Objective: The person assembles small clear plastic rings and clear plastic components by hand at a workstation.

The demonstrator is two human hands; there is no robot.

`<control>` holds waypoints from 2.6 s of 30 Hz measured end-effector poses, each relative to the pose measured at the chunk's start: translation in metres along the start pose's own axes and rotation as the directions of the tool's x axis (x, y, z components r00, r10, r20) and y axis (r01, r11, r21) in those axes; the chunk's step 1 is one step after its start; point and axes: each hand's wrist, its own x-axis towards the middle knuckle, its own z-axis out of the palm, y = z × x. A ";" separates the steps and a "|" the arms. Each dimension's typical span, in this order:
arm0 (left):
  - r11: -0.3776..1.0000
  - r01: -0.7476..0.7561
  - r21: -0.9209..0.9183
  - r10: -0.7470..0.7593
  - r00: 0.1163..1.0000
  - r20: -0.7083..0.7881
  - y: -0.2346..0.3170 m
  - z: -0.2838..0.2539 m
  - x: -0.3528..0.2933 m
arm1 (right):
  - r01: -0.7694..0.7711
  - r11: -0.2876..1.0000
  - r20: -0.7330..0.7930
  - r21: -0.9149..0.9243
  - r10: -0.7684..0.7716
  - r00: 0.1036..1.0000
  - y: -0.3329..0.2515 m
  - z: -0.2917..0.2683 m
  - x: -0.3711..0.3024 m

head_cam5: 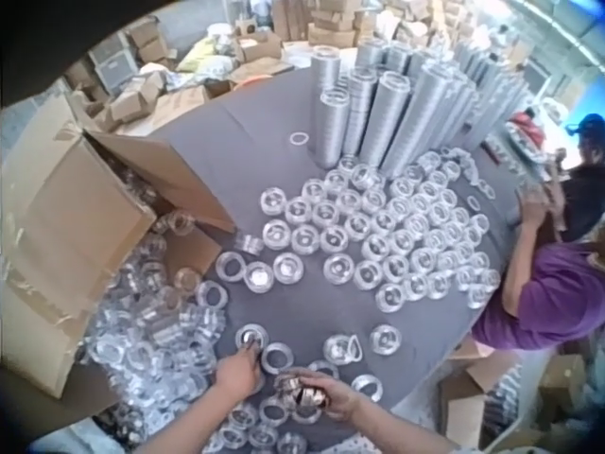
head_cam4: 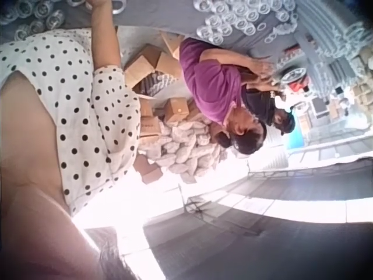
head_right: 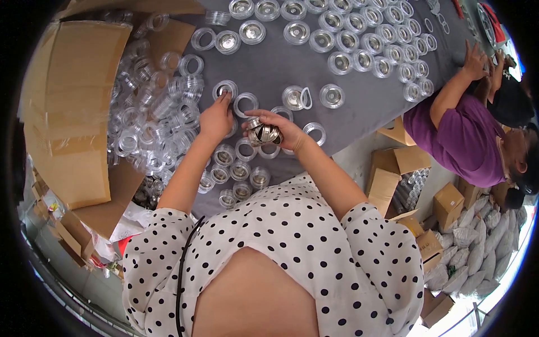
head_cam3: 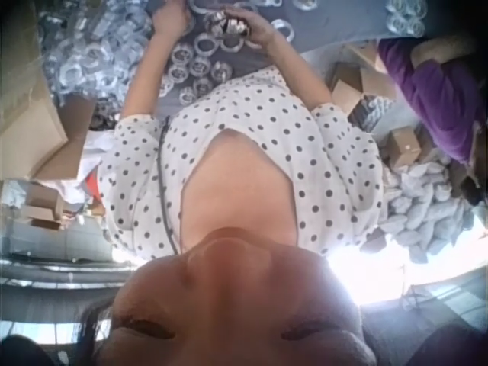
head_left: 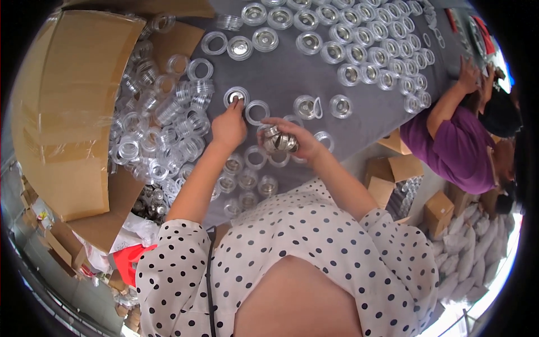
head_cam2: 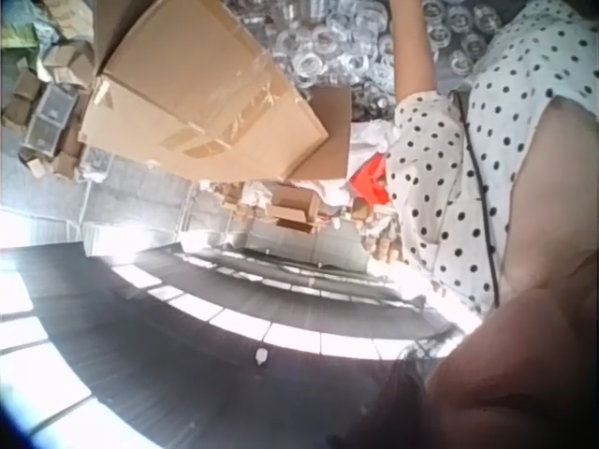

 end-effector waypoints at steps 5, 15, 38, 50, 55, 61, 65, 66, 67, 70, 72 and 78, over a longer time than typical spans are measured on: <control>0.989 -0.022 -0.149 0.031 0.998 0.059 -0.007 -0.016 0.003 | -0.006 1.000 -0.041 0.013 0.006 0.999 -0.003 0.010 0.002; 0.365 0.166 -0.916 -0.014 0.985 0.173 0.026 -0.008 -0.036 | -0.007 0.996 -0.105 -0.088 -0.002 0.994 0.020 -0.009 -0.002; 0.979 -0.192 -0.070 0.191 0.981 -0.013 0.024 0.017 -0.028 | 0.032 0.998 -0.154 -0.060 -0.041 0.987 0.026 -0.014 -0.046; 0.953 -0.286 0.104 0.294 0.953 -0.074 0.031 0.015 -0.018 | 0.066 0.996 -0.152 0.051 -0.058 0.987 0.015 -0.011 -0.045; 0.941 -0.259 0.217 0.258 0.965 0.032 0.034 0.018 -0.019 | 0.091 0.993 -0.158 0.081 -0.077 0.984 0.011 -0.014 -0.046; 0.965 -0.164 0.204 0.139 0.982 0.130 0.047 0.004 -0.018 | 0.089 0.991 -0.164 0.099 -0.072 0.984 0.005 -0.011 -0.043; 0.987 -0.111 0.112 0.083 0.969 0.233 0.044 0.005 -0.020 | 0.084 0.993 -0.156 0.086 -0.070 0.985 0.000 -0.010 -0.041; 0.987 -0.113 0.111 0.085 0.968 0.235 0.043 0.004 -0.018 | 0.076 0.994 -0.159 0.081 -0.062 0.985 -0.001 -0.010 -0.040; 0.989 -0.113 0.097 0.083 0.958 0.273 0.043 0.001 -0.017 | 0.068 0.995 -0.162 0.077 -0.055 0.985 -0.003 -0.009 -0.040; 0.990 -0.110 0.088 0.075 0.942 0.326 0.041 0.004 -0.011 | 0.102 0.995 -0.167 0.002 -0.100 0.981 -0.007 -0.006 -0.036; 0.989 -0.111 0.094 0.072 0.936 0.345 0.041 0.006 -0.006 | 0.089 0.996 -0.181 0.009 -0.085 0.980 -0.008 -0.003 -0.038; 0.995 -0.089 -0.047 0.097 0.978 0.185 0.044 -0.004 -0.020 | 0.124 0.992 -0.225 0.013 -0.117 0.967 -0.006 -0.005 -0.036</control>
